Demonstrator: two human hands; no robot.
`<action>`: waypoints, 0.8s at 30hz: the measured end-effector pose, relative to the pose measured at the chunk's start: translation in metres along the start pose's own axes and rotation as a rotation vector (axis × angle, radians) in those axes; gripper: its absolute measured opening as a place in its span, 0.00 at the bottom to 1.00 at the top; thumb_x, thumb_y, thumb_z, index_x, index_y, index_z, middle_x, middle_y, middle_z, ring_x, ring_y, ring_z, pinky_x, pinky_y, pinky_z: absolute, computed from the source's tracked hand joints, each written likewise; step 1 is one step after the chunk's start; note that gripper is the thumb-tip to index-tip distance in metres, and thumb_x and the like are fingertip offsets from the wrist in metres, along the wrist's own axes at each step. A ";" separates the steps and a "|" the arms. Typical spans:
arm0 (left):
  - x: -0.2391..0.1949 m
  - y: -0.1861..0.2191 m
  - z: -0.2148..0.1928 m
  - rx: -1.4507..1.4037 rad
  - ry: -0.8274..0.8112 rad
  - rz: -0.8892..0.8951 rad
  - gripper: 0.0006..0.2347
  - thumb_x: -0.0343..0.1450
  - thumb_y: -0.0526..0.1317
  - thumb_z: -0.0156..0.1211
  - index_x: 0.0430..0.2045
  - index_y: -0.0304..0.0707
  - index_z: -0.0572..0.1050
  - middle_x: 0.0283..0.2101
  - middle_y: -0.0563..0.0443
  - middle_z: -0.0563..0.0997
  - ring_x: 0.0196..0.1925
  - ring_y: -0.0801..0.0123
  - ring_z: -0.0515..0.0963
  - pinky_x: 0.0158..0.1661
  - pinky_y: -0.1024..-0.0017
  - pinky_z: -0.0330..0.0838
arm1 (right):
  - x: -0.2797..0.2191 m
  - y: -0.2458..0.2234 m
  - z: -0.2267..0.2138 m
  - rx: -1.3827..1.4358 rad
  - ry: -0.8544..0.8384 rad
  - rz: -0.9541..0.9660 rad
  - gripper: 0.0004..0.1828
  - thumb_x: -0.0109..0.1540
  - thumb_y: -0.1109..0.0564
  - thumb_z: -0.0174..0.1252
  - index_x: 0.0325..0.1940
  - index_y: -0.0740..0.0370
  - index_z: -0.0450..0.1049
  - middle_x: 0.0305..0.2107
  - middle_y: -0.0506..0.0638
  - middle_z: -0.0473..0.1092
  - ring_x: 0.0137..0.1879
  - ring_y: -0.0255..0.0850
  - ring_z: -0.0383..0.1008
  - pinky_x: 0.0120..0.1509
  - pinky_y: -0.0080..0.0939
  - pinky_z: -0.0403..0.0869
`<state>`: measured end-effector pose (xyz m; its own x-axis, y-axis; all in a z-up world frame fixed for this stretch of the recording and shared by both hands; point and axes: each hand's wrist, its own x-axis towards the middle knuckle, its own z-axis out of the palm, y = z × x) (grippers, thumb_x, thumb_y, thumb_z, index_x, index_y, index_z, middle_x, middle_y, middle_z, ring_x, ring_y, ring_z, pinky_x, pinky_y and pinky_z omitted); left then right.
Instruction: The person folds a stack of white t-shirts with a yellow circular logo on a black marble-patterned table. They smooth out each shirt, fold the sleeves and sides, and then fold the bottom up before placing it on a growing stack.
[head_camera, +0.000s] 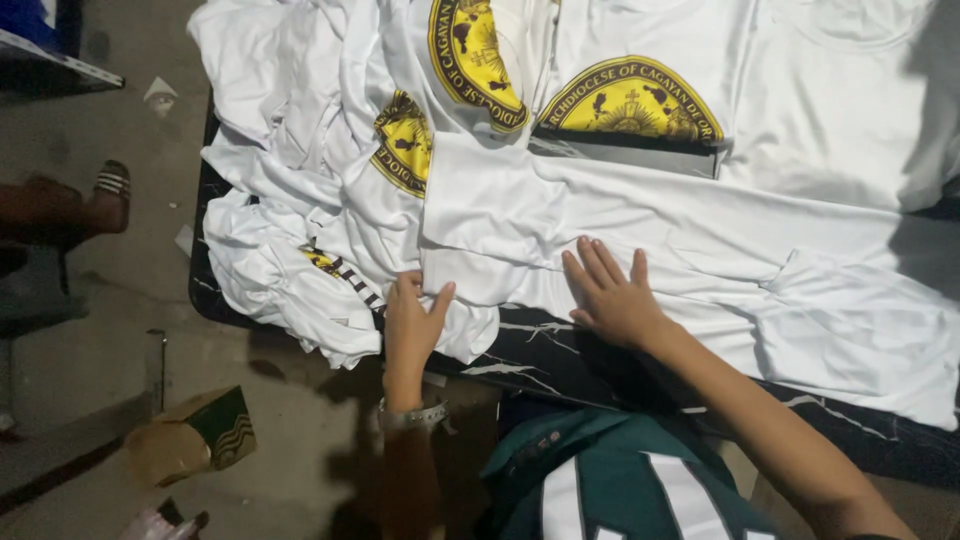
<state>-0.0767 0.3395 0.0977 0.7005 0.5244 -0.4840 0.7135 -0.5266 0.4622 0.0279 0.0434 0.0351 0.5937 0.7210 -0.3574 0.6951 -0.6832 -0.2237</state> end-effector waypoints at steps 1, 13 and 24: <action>0.001 -0.013 0.006 0.000 -0.003 -0.002 0.23 0.71 0.53 0.65 0.47 0.30 0.69 0.47 0.38 0.75 0.45 0.56 0.78 0.45 0.62 0.76 | -0.004 -0.003 -0.002 0.001 -0.004 0.001 0.52 0.60 0.33 0.54 0.79 0.52 0.38 0.77 0.58 0.37 0.81 0.51 0.37 0.70 0.85 0.47; 0.027 -0.075 -0.010 -0.825 -0.170 -0.016 0.10 0.70 0.35 0.64 0.40 0.29 0.73 0.36 0.46 0.81 0.38 0.73 0.85 0.40 0.79 0.77 | -0.111 0.006 0.043 0.082 0.222 0.101 0.41 0.65 0.39 0.46 0.79 0.53 0.45 0.76 0.52 0.45 0.81 0.47 0.43 0.77 0.75 0.42; 0.033 -0.005 0.016 -0.255 0.605 0.485 0.17 0.76 0.45 0.66 0.49 0.30 0.70 0.50 0.41 0.71 0.50 0.59 0.71 0.50 0.65 0.69 | -0.210 0.164 0.035 0.289 0.676 0.993 0.41 0.76 0.38 0.36 0.86 0.63 0.36 0.81 0.67 0.31 0.87 0.62 0.28 0.84 0.73 0.30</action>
<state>-0.0572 0.3486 0.0676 0.7658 0.5861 0.2648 0.2589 -0.6578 0.7073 0.0032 -0.2239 0.0414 0.9627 -0.2684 0.0347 -0.2404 -0.9070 -0.3458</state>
